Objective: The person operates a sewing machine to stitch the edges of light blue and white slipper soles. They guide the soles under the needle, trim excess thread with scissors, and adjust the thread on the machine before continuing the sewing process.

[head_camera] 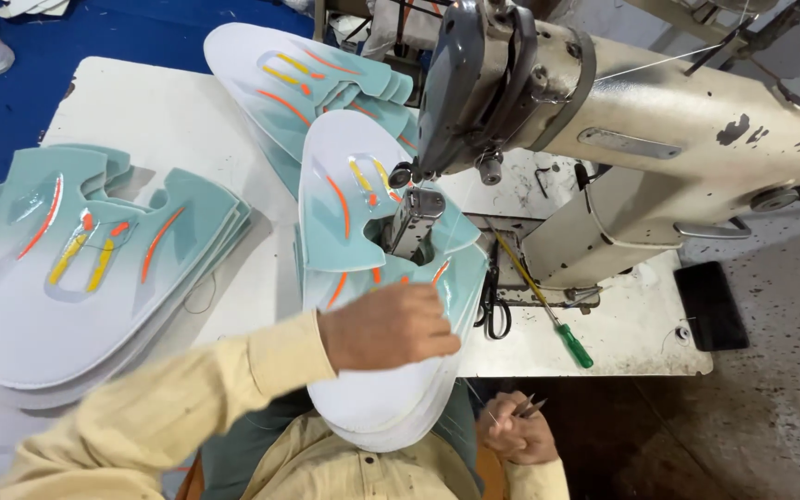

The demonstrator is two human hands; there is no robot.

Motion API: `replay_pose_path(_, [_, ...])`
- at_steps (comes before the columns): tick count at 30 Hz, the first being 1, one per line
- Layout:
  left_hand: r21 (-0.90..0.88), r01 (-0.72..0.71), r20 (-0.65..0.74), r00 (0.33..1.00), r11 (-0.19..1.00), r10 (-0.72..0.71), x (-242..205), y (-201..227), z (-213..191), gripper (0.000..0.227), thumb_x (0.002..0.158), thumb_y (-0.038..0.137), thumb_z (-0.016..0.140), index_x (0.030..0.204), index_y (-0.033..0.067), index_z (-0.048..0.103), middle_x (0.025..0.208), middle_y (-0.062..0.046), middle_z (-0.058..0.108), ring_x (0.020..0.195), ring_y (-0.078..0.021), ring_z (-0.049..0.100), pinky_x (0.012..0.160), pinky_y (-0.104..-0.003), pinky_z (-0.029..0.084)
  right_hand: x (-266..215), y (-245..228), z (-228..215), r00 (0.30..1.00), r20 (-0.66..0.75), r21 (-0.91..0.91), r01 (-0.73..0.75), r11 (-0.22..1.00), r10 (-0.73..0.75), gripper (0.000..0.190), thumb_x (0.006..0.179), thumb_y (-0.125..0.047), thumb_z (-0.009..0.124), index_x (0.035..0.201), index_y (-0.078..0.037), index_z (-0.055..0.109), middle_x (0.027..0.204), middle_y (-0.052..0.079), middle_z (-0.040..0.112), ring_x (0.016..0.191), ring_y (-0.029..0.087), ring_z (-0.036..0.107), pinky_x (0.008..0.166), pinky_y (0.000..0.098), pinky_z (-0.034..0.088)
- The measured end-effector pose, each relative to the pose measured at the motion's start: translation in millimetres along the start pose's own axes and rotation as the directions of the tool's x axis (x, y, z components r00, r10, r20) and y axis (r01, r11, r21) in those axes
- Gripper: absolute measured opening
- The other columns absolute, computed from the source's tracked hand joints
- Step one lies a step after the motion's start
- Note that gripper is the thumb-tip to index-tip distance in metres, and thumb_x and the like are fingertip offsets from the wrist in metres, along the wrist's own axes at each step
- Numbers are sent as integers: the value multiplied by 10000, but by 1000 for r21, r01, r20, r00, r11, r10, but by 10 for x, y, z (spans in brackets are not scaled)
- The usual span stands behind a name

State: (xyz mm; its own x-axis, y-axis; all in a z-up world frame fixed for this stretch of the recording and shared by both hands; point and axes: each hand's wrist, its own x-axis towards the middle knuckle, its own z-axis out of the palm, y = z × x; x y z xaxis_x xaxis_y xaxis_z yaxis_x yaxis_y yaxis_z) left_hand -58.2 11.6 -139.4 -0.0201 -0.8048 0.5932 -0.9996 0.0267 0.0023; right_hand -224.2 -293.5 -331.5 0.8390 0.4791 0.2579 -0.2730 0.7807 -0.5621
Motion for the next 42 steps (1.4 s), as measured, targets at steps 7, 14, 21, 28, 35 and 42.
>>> replay_pose_path(7, [-52, 154, -220, 962, 987, -162, 0, -88, 162, 190, 910, 89, 623, 1100, 89, 642, 936, -46, 607, 913, -228, 639, 872, -358, 538, -283, -123, -172, 716, -682, -361, -507, 783, 149, 222, 950, -88, 636, 1005, 85, 763, 514, -34, 433, 426, 66, 302, 411, 244, 241])
replay_pose_path(14, [505, 409, -423, 885, 760, -195, 526, -612, -499, 343, 962, 101, 676, 1305, 84, 686, 845, -9, 574, 726, -151, 629, 560, -299, 475, 163, 18, 72, 715, -686, -358, -494, 792, 135, 271, 970, -111, 573, 1102, 86, 705, 534, -27, 405, 432, 75, 328, 411, 279, 277])
replay_pose_path(21, [644, 275, -348, 936, 714, -46, 595, -924, -563, 264, 924, 142, 687, 1181, 121, 747, 767, 33, 553, 654, -124, 593, 501, -270, 437, 166, 130, 20, 749, -651, -300, -402, 865, 122, 264, 1008, -127, 574, 1099, 96, 683, 538, -40, 391, 443, 59, 321, 428, 257, 266])
replay_pose_path(28, [735, 4, -110, 988, 678, 113, 639, -1065, -758, 105, 886, 151, 699, 981, 111, 718, 777, 37, 558, 663, -107, 593, 489, -257, 442, 294, 184, 100, 778, -620, -262, -327, 908, 102, 247, 1014, -140, 591, 1073, 81, 683, 518, -49, 388, 445, 59, 317, 440, 262, 258])
replay_pose_path(35, [820, -66, -51, 981, 568, 187, 655, -1044, -781, 172, 851, 176, 688, 977, 66, 729, 735, 37, 560, 631, -103, 562, 492, -236, 428, 375, 233, 122, 816, -576, -239, -239, 941, 61, 214, 1015, -137, 600, 1043, 60, 680, 515, -59, 387, 442, 47, 309, 448, 249, 253])
replay_pose_path(42, [876, -141, 24, 968, 462, 249, 655, -1138, -764, 204, 867, 195, 679, 1009, 54, 723, 697, 35, 584, 587, -91, 538, 483, -227, 414, 386, 311, 205, 841, -539, -206, -174, 963, 36, 199, 1026, -126, 601, 1042, 57, 677, 541, -69, 394, 456, 43, 316, 461, 242, 262])
